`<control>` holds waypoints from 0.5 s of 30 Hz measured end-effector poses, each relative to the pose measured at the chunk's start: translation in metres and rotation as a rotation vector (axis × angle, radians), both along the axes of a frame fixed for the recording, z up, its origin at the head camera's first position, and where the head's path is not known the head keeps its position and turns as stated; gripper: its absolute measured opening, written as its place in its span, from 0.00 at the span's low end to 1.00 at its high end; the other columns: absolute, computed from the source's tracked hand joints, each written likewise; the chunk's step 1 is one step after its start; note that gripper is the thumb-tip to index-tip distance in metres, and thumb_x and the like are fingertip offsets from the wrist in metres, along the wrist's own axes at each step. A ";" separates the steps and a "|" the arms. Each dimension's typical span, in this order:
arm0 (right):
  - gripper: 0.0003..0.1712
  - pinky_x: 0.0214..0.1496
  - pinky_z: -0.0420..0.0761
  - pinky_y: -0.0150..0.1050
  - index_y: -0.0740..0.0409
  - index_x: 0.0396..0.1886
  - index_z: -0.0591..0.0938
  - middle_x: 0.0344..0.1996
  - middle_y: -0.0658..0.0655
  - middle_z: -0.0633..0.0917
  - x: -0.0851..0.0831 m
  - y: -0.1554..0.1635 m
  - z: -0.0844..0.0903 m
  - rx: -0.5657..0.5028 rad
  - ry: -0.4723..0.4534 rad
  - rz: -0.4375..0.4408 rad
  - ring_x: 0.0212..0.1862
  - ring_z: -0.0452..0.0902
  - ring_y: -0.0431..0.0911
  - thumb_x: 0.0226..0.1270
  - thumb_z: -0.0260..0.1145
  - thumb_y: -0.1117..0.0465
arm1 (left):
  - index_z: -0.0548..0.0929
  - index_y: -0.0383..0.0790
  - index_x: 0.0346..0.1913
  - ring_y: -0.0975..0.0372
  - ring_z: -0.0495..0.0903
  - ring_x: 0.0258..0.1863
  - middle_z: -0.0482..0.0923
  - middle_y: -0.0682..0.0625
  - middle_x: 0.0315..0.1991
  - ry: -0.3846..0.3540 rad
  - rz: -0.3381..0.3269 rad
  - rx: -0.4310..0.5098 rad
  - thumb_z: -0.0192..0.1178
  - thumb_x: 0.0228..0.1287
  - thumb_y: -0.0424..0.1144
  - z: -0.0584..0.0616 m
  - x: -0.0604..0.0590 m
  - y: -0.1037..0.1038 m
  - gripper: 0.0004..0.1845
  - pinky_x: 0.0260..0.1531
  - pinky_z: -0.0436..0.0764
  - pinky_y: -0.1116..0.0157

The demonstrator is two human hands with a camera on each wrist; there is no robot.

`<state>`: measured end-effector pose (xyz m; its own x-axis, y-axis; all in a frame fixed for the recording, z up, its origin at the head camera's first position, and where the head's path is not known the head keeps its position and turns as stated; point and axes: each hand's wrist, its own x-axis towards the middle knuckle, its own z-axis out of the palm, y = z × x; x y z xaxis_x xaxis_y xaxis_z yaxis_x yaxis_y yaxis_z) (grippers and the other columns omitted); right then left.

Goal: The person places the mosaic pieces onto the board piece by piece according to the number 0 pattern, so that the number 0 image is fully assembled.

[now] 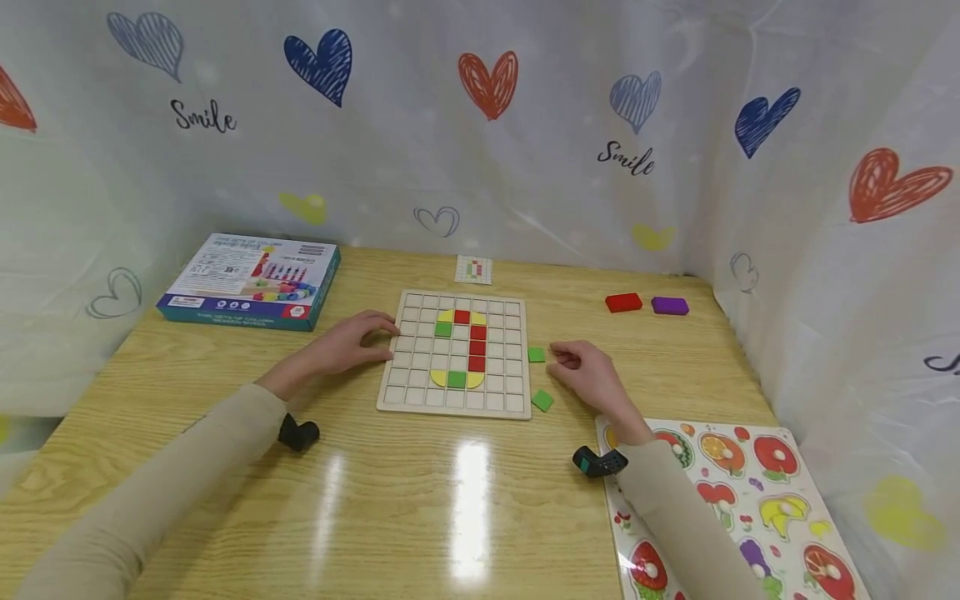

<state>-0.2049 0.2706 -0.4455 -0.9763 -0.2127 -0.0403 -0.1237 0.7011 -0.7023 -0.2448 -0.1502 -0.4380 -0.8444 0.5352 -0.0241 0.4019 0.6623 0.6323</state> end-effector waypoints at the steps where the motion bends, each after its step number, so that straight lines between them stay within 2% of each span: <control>1: 0.27 0.56 0.78 0.50 0.62 0.63 0.77 0.52 0.62 0.80 -0.002 -0.002 -0.001 0.001 0.009 0.008 0.51 0.79 0.53 0.68 0.67 0.56 | 0.79 0.37 0.57 0.48 0.66 0.66 0.70 0.41 0.63 0.002 -0.001 0.000 0.65 0.65 0.42 0.000 0.000 0.000 0.20 0.67 0.63 0.50; 7: 0.26 0.54 0.79 0.50 0.65 0.60 0.78 0.51 0.64 0.79 -0.011 -0.015 -0.003 0.018 0.075 0.070 0.51 0.78 0.55 0.65 0.69 0.59 | 0.79 0.37 0.57 0.48 0.66 0.66 0.70 0.40 0.63 0.017 -0.010 0.005 0.65 0.65 0.41 -0.001 -0.001 -0.001 0.20 0.67 0.63 0.49; 15: 0.19 0.52 0.78 0.51 0.64 0.55 0.82 0.48 0.63 0.80 -0.012 -0.021 -0.003 0.070 0.122 0.081 0.48 0.78 0.54 0.66 0.68 0.61 | 0.79 0.37 0.57 0.48 0.67 0.66 0.70 0.41 0.63 0.010 -0.004 0.002 0.65 0.65 0.42 -0.002 0.000 -0.001 0.20 0.67 0.64 0.50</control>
